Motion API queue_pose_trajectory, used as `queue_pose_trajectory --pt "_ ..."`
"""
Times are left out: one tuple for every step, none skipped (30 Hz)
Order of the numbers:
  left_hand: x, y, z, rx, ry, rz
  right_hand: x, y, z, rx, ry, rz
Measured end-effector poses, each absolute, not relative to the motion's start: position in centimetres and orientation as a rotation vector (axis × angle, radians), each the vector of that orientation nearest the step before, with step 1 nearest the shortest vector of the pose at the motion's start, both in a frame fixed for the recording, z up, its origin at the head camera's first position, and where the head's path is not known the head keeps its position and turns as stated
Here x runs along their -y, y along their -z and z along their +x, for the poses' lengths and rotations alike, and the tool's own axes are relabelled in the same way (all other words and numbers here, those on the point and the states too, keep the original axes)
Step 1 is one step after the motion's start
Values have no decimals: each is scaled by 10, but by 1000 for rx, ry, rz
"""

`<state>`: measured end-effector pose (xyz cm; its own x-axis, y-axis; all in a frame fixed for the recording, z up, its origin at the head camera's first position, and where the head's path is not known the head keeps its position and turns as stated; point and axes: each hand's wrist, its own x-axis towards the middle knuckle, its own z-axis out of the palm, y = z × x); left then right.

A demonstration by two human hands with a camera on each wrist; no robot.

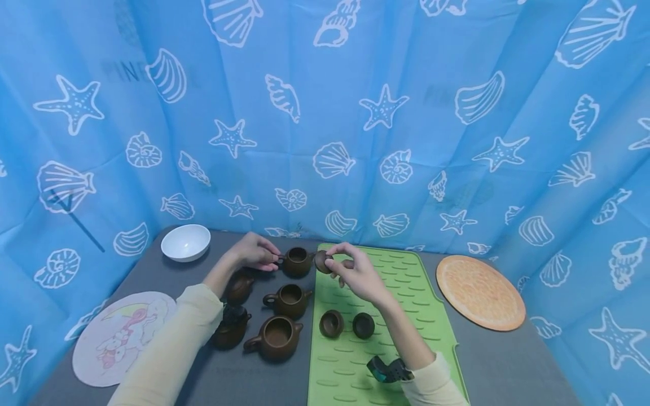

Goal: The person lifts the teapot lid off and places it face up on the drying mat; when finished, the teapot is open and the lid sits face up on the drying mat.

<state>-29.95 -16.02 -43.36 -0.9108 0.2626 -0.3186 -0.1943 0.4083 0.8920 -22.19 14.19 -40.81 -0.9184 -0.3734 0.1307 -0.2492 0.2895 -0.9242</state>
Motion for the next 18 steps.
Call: queue_pose_trajectory --pt "160 433 -299 -2261 -1508 59 -148 406 -216 -2429 1714 -597" --pt "160 433 -299 -2263 -1505 59 -153 404 -211 -2422 1721 -607" --pt "160 433 -298 -2265 -1502 61 -159 404 -207 -2409 1732 -622" --pt "160 433 -298 -2269 -1497 62 -165 403 -203 -2398 1740 -634" --pt "160 432 -298 -2273 -1492 71 -171 402 -198 -2385 1749 -648" --pt "160 432 -297 -2278 -1487 74 -176 402 -195 -2376 1753 -667" --pt "160 431 -297 -2284 -1480 85 -182 402 -191 -2362 1761 -682" --pt "160 431 -297 -2291 -1477 82 -188 402 -188 -2349 1767 -693" --pt "160 431 -297 -2297 -1473 79 -194 403 -185 -2335 1773 -694" --pt "159 431 -297 -2304 -1468 74 -199 403 -182 -2326 1777 -688" --pt "159 430 -297 -2308 -1465 68 -204 404 -180 -2313 1783 -680" --pt "159 430 -297 -2313 -1460 62 -210 405 -178 -2306 1785 -667" --pt "159 430 -298 -2316 -1457 61 -214 406 -175 -2301 1784 -643" --pt "159 430 -298 -2317 -1454 53 -219 407 -173 -2299 1781 -623" --pt "158 430 -298 -2317 -1452 51 -224 408 -171 -2301 1777 -599" --pt "158 431 -298 -2315 -1451 51 -228 410 -169 -2313 1767 -582" --pt "157 431 -299 -2313 -1451 52 -232 411 -168 -2328 1757 -568" --pt "157 431 -299 -2311 -1451 54 -235 413 -166 -2348 1745 -560"
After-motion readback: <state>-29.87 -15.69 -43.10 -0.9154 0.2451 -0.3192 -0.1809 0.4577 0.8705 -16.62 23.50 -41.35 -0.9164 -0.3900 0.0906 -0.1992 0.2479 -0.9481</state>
